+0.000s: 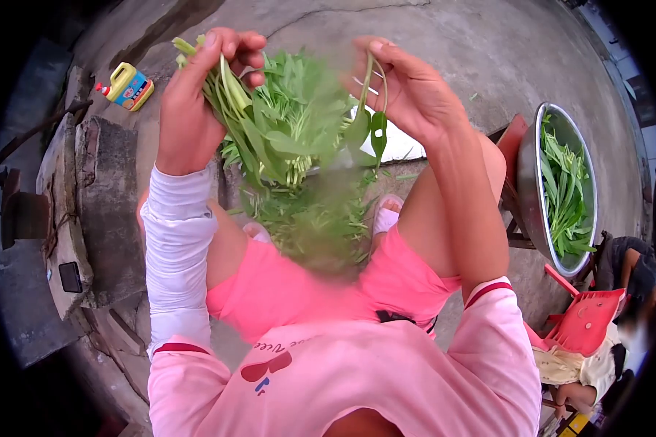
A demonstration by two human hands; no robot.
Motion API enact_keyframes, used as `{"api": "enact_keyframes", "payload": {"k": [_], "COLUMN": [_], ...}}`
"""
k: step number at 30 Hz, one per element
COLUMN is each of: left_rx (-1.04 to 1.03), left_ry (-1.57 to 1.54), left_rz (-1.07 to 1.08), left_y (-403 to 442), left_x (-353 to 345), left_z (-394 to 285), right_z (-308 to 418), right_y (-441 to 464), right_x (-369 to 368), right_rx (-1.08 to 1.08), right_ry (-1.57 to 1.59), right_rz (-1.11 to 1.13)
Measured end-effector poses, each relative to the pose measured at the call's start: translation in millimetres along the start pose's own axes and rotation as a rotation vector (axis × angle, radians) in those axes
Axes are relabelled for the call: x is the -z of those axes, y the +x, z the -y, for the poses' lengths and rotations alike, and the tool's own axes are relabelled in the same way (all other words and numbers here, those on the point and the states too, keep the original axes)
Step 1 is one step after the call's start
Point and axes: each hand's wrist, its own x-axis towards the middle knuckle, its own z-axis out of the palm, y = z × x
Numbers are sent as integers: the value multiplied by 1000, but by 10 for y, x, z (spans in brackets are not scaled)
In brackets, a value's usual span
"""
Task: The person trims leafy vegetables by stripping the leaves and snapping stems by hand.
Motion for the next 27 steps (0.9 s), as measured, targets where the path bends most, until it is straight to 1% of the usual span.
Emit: {"api": "enact_keyframes", "payload": {"k": [2, 3, 4, 6, 9, 12, 13, 19, 22, 25, 27], "left_rx": [188, 200, 256, 425, 459, 298, 397, 566, 544, 526, 468], "left_ry": [-47, 44, 37, 174, 528, 689, 638, 390, 379, 435, 338], "left_rz": [-166, -43, 125, 175, 167, 218, 193, 134, -3, -18, -53], "left_y": [-32, -42, -8, -56, -127, -138, -148, -157, -153, -126, -116], "left_x": [-117, -6, 84, 87, -211, -274, -333, -359, -372, -334, -266], "left_z": [46, 77, 106, 167, 309, 551, 538, 543, 593, 562, 596], "right_z": [-23, -36, -35, -37, -83, -114, -132, -153, -132, -124, -176], "right_y": [5, 14, 26, 52, 58, 40, 41, 49, 47, 28, 32], "right_x": [32, 48, 66, 92, 16, -36, -42, 12, 32, 6, 16], "right_rx": [-9, -15, -13, -10, 78, 100, 124, 227, 251, 291, 356], "right_ry": [29, 46, 55, 74, 30, -23, -39, -83, -85, -120, -137], "right_rz": [11, 17, 18, 21, -57, -79, -81, -110, -139, -181, -187]}}
